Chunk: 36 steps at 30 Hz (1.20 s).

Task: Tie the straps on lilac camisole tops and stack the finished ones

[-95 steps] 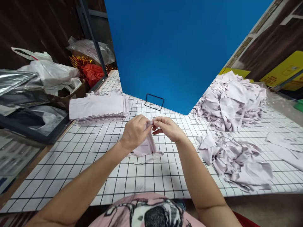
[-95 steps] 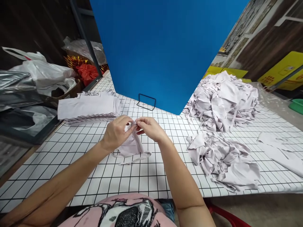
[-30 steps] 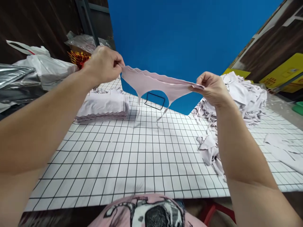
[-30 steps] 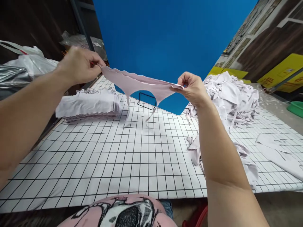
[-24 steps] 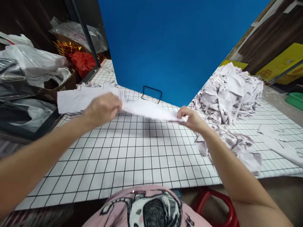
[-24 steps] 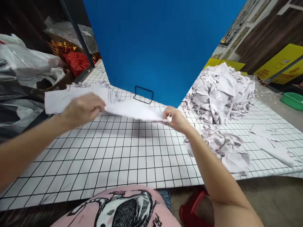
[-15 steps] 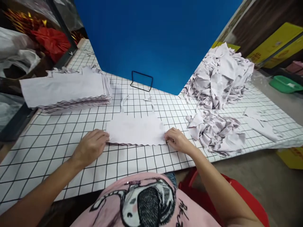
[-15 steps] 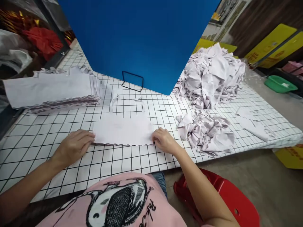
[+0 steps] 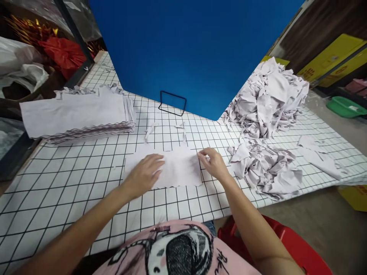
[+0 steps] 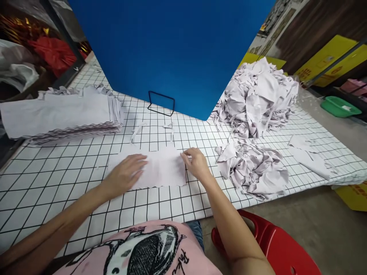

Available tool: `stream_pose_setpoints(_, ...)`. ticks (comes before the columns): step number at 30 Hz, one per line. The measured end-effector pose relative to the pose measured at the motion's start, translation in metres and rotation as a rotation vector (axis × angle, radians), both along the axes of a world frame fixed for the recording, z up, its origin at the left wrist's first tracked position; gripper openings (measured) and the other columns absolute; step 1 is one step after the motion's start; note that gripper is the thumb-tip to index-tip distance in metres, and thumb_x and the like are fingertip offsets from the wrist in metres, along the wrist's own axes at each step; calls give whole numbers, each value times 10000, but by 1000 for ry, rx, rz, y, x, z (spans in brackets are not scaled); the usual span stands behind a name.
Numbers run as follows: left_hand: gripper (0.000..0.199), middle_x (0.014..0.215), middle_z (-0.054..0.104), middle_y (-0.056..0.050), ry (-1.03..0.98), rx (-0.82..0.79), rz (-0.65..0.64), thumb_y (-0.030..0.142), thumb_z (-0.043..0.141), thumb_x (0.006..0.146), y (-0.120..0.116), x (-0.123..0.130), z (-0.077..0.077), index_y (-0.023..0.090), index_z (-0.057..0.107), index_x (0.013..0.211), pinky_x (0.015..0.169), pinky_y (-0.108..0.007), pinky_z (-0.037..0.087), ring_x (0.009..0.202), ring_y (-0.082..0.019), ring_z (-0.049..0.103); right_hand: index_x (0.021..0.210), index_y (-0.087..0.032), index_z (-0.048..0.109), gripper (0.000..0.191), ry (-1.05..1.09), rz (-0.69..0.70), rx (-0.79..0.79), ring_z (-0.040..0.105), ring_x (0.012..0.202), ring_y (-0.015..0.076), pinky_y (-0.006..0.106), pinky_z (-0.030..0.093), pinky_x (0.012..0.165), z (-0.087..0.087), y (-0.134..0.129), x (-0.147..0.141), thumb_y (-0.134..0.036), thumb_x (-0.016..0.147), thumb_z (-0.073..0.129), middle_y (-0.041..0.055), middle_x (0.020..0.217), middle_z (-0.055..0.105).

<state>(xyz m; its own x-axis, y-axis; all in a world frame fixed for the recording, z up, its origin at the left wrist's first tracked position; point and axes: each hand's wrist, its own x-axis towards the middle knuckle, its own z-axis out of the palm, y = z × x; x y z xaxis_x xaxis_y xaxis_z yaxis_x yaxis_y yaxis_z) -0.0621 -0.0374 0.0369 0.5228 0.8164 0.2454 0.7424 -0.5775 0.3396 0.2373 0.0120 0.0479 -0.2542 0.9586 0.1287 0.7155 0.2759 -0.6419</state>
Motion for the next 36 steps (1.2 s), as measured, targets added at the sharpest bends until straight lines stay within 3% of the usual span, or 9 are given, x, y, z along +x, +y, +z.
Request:
stream_pose_setpoints(5, 434, 1475, 454, -147, 154, -55, -14, 310, 433, 973, 56, 76, -23, 128, 490, 1363, 1137, -483, 353, 1394, -301, 369, 797, -186, 558, 293, -87, -198, -190, 585, 889, 240, 340, 448, 726, -8, 82, -54, -459, 807, 665, 117, 958, 627)
stream_pose_setpoints(11, 521, 1487, 444, -132, 113, -41, -20, 418, 350, 999, 72, 90, -38, 128, 419, 1426, 1173, -467, 264, 1442, -292, 284, 747, -199, 485, 118, -54, -127, -324, 589, 768, 199, 323, 447, 671, -16, 112, -74, -225, 839, 555, 80, 811, 638)
stream_pose_setpoints(14, 534, 1486, 442, -133, 99, -40, -20, 426, 363, 993, 70, 87, -36, 129, 401, 1434, 1167, -455, 258, 1436, -287, 290, 912, -206, 489, 63, 129, 23, -417, 615, 739, 159, 290, 470, 649, -3, 103, -63, -261, 917, 460, 56, 857, 681)
stream_pose_setpoints(17, 541, 1499, 423, -134, 100, -65, -31, 419, 375, 984, 71, 87, -34, 130, 390, 1441, 1161, -452, 269, 1425, -293, 307, 1151, -209, 468, 209, 352, 314, -431, 644, 843, 165, 293, 485, 707, 26, 77, -44, -302, 965, 443, 56, 912, 703)
stream_pose_setpoints(21, 551, 1557, 341, -133, 151, -145, -35, 386, 362, 974, 73, 86, -34, 126, 374, 1460, 1178, -461, 241, 1478, -284, 206, 1359, -236, 472, 410, 168, 695, -361, 655, 833, 164, 305, 502, 708, 70, 18, -16, -319, 960, 522, 74, 1101, 702)
stream_pose_setpoints(24, 584, 1569, 322, -136, 173, -148, -23, 423, 321, 988, 72, 85, -37, 96, 363, 1470, 1202, -449, 196, 1495, -267, 158, 1418, -269, 457, 484, 89, 841, -418, 652, 687, 127, 313, 527, 711, 82, -19, -1, -336, 949, 554, 63, 1198, 683)
stream_pose_setpoints(26, 602, 1582, 298, -122, 171, -128, -16, 461, 278, 999, 72, 85, -39, 102, 363, 1475, 1210, -439, 181, 1499, -259, 147, 1394, -262, 486, 475, 109, 719, -477, 643, 629, 114, 302, 529, 670, 77, -26, 5, -374, 939, 566, 66, 1190, 686)
stream_pose_setpoints(31, 627, 1591, 276, -123, 185, -102, -16, 495, 254, 1003, 72, 86, -40, 103, 364, 1480, 1208, -443, 196, 1495, -264, 166, 987, -183, 629, 330, 201, 8, -475, 546, 562, 108, 267, 448, 543, 35, 20, -2, -489, 927, 521, 60, 857, 690)
stream_pose_setpoints(36, 633, 1577, 295, -153, 200, -73, -16, 483, 265, 1004, 72, 86, -40, 65, 371, 1468, 1203, -443, 202, 1488, -269, 184, 783, -177, 575, 272, 154, -70, -528, 521, 637, 118, 267, 405, 585, -4, 73, -33, -427, 806, 679, 21, 733, 617)
